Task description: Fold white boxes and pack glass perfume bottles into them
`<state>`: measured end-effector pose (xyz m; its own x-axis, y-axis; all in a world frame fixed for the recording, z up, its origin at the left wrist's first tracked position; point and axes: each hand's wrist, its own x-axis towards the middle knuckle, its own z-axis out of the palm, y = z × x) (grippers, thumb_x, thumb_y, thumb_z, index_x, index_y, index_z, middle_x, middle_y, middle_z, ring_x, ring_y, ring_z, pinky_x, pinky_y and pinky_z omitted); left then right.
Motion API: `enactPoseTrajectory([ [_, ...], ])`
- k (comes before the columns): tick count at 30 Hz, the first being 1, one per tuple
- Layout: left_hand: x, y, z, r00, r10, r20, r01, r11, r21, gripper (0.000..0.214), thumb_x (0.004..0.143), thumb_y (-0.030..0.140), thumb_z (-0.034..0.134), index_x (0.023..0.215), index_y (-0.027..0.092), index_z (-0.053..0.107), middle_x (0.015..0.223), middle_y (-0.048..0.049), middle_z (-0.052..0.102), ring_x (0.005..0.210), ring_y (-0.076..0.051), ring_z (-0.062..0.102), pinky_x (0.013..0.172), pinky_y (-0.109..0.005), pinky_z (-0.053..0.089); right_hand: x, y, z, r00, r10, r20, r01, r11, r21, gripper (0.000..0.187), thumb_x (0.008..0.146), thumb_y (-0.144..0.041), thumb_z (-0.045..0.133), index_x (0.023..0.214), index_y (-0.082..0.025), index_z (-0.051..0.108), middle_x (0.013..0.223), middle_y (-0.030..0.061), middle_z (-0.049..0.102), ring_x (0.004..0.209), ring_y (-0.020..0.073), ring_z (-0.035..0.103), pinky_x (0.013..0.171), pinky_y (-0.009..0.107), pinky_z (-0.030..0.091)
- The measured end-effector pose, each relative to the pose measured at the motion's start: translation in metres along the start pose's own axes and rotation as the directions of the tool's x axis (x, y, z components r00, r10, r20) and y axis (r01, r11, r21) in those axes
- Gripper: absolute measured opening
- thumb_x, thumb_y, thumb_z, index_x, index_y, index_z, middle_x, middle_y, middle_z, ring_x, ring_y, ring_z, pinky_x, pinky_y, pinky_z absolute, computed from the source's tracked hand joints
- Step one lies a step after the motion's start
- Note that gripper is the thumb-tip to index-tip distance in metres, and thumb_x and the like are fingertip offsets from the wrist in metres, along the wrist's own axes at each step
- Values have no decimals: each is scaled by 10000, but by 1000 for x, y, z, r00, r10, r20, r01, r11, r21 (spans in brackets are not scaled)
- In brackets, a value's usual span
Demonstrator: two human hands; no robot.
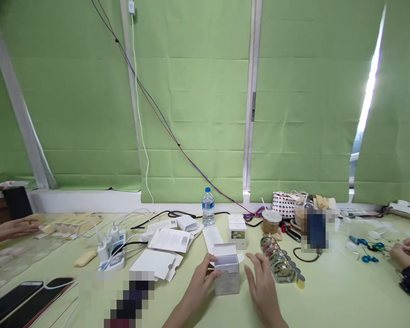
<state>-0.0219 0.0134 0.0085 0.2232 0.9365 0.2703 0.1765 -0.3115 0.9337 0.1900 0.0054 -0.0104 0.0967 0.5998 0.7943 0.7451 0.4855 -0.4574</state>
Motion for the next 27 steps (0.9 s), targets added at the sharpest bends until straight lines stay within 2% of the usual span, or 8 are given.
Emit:
enactPoseTrajectory([
  [4, -2, -2, -1, 1000, -2, -11, 3, 998, 60, 210, 875, 392, 492, 1010, 234, 515, 971, -55, 632, 865, -222, 584, 783, -320, 442, 14, 39, -33, 970, 217, -114, -223, 974, -44, 400, 946, -470, 312, 1032, -190, 585, 992, 103, 546, 984, 293, 550, 886, 465, 431],
  [8, -3, 1, 0, 1000, -3, -11, 3, 1000, 21, 309, 897, 440, 460, 1126, 234, 469, 981, -64, 637, 901, -234, 589, 813, -344, 440, 18, 84, -62, 956, 286, -69, -293, 946, -141, 479, 925, -496, 277, 966, -161, 616, 973, 136, 597, 943, 314, 534, 864, 479, 405],
  [13, 0, 2, 0, 998, -30, -63, 15, 974, -228, 453, 854, 476, 563, 1207, 253, 386, 956, -42, 637, 910, -221, 593, 809, -329, 444, 3, 104, -64, 943, 333, 1, -327, 926, -189, 510, 908, -502, 293, 1030, -135, 627, 1018, 151, 604, 956, 316, 522, 874, 469, 403],
  [15, 4, 0, -3, 998, -57, -20, 40, 875, -482, 463, 832, 449, 620, 1189, 275, 382, 924, -13, 636, 850, -183, 602, 762, -286, 446, -3, 103, -59, 939, 344, -6, -338, 919, -204, 530, 907, -511, 297, 1077, -125, 618, 1023, 153, 587, 970, 320, 512, 881, 471, 404],
  [17, 8, -3, -7, 995, -70, 65, 95, 675, -731, 443, 797, 415, 675, 1136, 269, 430, 889, 3, 627, 741, -135, 591, 686, -242, 434, -7, 103, -54, 938, 347, -7, -341, 916, -212, 538, 904, -519, 313, 1116, -123, 610, 1012, 148, 575, 964, 321, 508, 878, 475, 408],
  [20, 13, -7, -17, 989, -43, 140, 144, 461, -875, 397, 684, 454, 747, 897, 198, 531, 760, 16, 570, 562, -70, 488, 582, -209, 395, -11, 108, -51, 945, 326, 0, -318, 922, -221, 521, 898, -517, 341, 1128, -146, 625, 990, 132, 571, 934, 314, 513, 861, 473, 418],
  [22, 15, -9, -23, 990, -23, 138, 134, 433, -891, 418, 655, 526, 730, 765, 182, 520, 703, 23, 517, 522, -54, 420, 556, -207, 378, -13, 111, -51, 950, 312, 12, -301, 924, -235, 520, 888, -522, 352, 1102, -154, 651, 964, 128, 572, 903, 309, 516, 847, 472, 424],
  [27, 17, -10, -25, 996, 4, 85, 78, 373, -925, 426, 646, 553, 719, 709, 189, 507, 696, 20, 497, 548, -69, 420, 565, -212, 377, -11, 112, -52, 936, 349, 44, -328, 911, -250, 540, 868, -547, 364, 1062, -144, 665, 949, 127, 566, 903, 307, 515, 845, 465, 433],
])
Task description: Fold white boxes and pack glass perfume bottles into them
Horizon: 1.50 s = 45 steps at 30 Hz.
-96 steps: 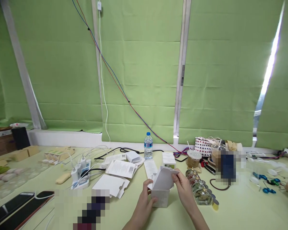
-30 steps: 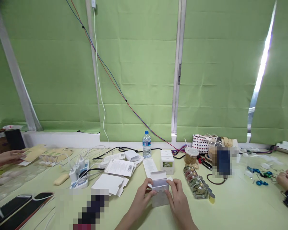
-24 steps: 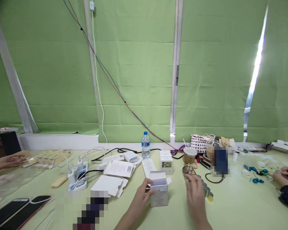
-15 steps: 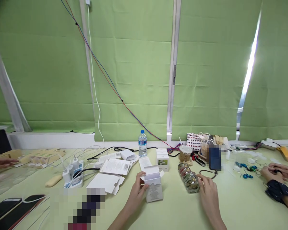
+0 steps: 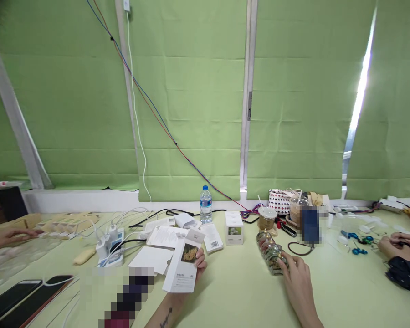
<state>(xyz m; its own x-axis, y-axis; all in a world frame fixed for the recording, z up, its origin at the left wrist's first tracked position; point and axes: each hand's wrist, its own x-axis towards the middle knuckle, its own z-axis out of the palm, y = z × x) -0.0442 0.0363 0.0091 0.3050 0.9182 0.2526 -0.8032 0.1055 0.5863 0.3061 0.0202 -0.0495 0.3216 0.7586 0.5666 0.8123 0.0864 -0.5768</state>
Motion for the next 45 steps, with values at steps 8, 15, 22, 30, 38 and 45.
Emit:
enactPoseTrajectory([
  [8, -1, -2, 12, 983, 141, -115, -121, 979, 163, 379, 754, 313, 729, 1073, 236, 540, 910, -19, 640, 741, -155, 597, 660, -247, 430, 1, -22, -10, 999, 23, 23, -24, 998, 60, 404, 869, -514, 395, 908, -185, 627, 979, 81, 533, 860, 258, 587, 761, 375, 472],
  [15, -10, -10, 10, 915, 398, -70, -203, 602, 772, 498, 831, 517, 601, 1238, 272, 449, 1183, -60, 556, 1044, -227, 524, 922, -325, 369, -20, -45, -14, 997, -52, 54, 43, 986, 160, 329, 868, -481, 434, 842, -211, 621, 973, 71, 563, 813, 235, 599, 740, 351, 486],
  [22, -13, -23, 1, 911, 410, -53, -183, 515, 838, 518, 895, 527, 474, 1318, 269, 320, 1368, -100, 388, 1296, -264, 345, 1076, -417, 255, -53, -82, -13, 985, -105, 135, 75, 975, 209, 279, 881, -494, 463, 787, -242, 541, 870, 33, 555, 764, 210, 579, 716, 319, 478],
  [30, -14, -18, 10, 883, 469, 28, -277, 472, 837, 525, 848, 531, 526, 1272, 293, 327, 1293, -88, 445, 1169, -282, 479, 994, -461, 373, -25, -47, -37, 981, 193, 26, -195, 976, 100, 491, 856, -626, 344, 1031, -205, 526, 1035, 97, 556, 837, 256, 598, 766, 379, 490],
  [38, -15, -23, 8, 882, 465, 77, -284, 395, 874, 512, 860, 505, 508, 1280, 304, 296, 1244, -89, 486, 1104, -287, 530, 955, -512, 412, -6, 14, -29, 934, 309, 179, -299, 951, -83, 413, 796, -584, 366, 861, -210, 527, 1018, 118, 561, 780, 273, 650, 710, 401, 491],
  [45, -15, -14, -3, 607, 724, 328, -381, -98, 920, 526, 817, 364, 583, 1286, 257, 370, 1379, -121, 346, 1357, -353, 272, 1116, -611, 170, -24, 13, -33, 924, 288, 251, -351, 900, 260, 329, 703, -564, 544, 748, -240, 502, 861, 69, 691, 816, 249, 691, 716, 326, 519],
])
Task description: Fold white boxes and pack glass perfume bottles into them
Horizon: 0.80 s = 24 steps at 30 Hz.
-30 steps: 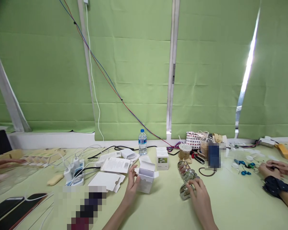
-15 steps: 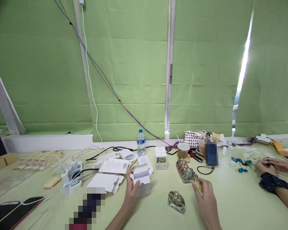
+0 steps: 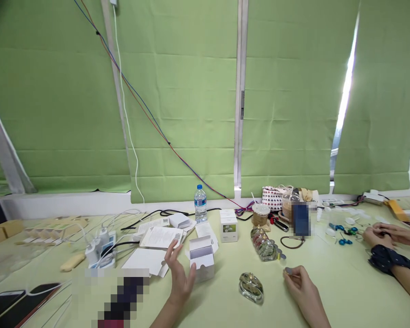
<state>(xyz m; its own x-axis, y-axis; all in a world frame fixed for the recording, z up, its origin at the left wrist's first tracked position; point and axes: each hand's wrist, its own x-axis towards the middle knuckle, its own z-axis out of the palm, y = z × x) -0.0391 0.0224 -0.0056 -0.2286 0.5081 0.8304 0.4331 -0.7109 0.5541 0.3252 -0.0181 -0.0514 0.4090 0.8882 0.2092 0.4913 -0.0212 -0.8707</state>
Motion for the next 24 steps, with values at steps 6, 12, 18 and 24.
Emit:
enactPoseTrajectory([
  [6, -46, 13, 9, 895, 349, 279, -325, 937, -130, 452, 748, 135, 638, 1128, 372, 569, 1169, -65, 588, 1183, -329, 518, 1034, -560, 377, -22, 16, -10, 995, -56, 79, 48, 993, 105, 340, 710, -536, 612, 808, -213, 652, 773, 40, 714, 743, 234, 681, 671, 306, 540],
  [12, -66, 44, 63, 714, 82, 696, 106, 969, -223, 745, 663, 120, 697, 1333, 244, 397, 1449, -169, 362, 1335, -369, 356, 1068, -558, 331, -31, 7, -19, 951, -276, 137, 288, 955, -75, 258, 789, -429, 554, 811, -236, 723, 875, 65, 713, 839, 243, 686, 754, 309, 546],
  [18, -48, 64, 93, 550, -306, 777, 622, 771, -136, 485, 610, 37, 623, 1054, 201, 517, 921, -30, 654, 868, -219, 607, 808, -353, 457, -33, -4, -5, 929, -343, 139, 363, 919, -156, 196, 788, -309, 533, 915, -239, 665, 875, 43, 706, 824, 222, 668, 750, 320, 533],
  [24, -41, 74, 86, 570, -399, 718, 693, 703, -160, 308, 576, 10, 582, 807, 203, 519, 761, 21, 613, 756, -174, 554, 681, -264, 402, -23, 21, -15, 970, -231, -74, 212, 955, -207, 299, 838, -427, 470, 994, -218, 617, 965, 89, 697, 843, 245, 670, 754, 355, 531],
])
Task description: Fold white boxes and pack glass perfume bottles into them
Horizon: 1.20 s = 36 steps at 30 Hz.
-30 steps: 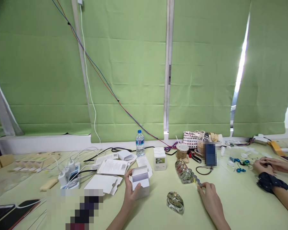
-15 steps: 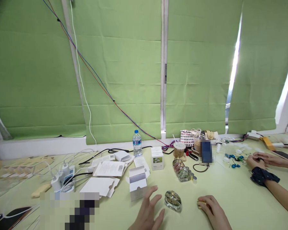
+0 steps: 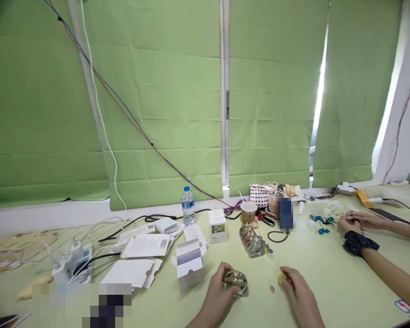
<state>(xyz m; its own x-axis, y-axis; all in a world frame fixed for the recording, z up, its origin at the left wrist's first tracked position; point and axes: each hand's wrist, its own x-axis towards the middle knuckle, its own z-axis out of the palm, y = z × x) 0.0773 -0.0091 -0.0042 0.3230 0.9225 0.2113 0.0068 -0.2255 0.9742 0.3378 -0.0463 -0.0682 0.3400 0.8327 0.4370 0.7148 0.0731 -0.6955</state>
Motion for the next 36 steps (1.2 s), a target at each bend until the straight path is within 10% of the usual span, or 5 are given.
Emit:
enactPoseTrajectory([
  [6, -4, 2, -1, 997, 58, 42, -60, 996, 62, 332, 610, -4, 523, 869, 204, 523, 821, 3, 616, 803, -177, 567, 739, -277, 417, -7, -4, 1, 979, -143, -144, 121, 981, -150, 371, 865, -448, 436, 1067, -200, 624, 1137, 132, 606, 982, 285, 629, 850, 420, 505],
  [10, -5, 1, -3, 996, 40, 76, -44, 997, 63, 370, 598, -16, 514, 895, 202, 547, 826, 4, 646, 793, -181, 574, 735, -279, 426, -20, -20, 16, 980, -199, -6, 198, 974, -108, 321, 920, -433, 392, 990, -241, 639, 990, 85, 624, 882, 238, 659, 772, 358, 533],
  [18, -7, -9, -4, 953, 301, 39, -298, 900, 320, 313, 740, 19, 538, 953, 219, 649, 943, -52, 691, 927, -228, 602, 832, -348, 453, -20, -53, 31, 993, -16, 119, -11, 975, 223, 265, 852, -453, 507, 807, -235, 652, 829, 51, 674, 772, 232, 670, 694, 329, 543],
  [25, -11, -19, -5, 795, 560, 234, -585, 604, 542, 293, 840, 51, 475, 1029, 222, 620, 964, -77, 704, 875, -241, 562, 797, -379, 438, -30, -84, 37, 916, 300, 266, -394, 550, 737, 352, 653, -467, 759, 858, -188, 700, 880, 48, 735, 896, 267, 687, 824, 344, 556],
  [36, -9, -9, -6, 740, 595, 315, -638, 470, 610, 295, 916, 133, 436, 1082, 250, 650, 969, -79, 721, 864, -226, 579, 833, -402, 413, -34, -92, 34, 880, 346, 326, -442, 344, 829, 349, 572, -417, 850, 800, -168, 761, 873, 50, 762, 876, 251, 706, 880, 352, 555],
])
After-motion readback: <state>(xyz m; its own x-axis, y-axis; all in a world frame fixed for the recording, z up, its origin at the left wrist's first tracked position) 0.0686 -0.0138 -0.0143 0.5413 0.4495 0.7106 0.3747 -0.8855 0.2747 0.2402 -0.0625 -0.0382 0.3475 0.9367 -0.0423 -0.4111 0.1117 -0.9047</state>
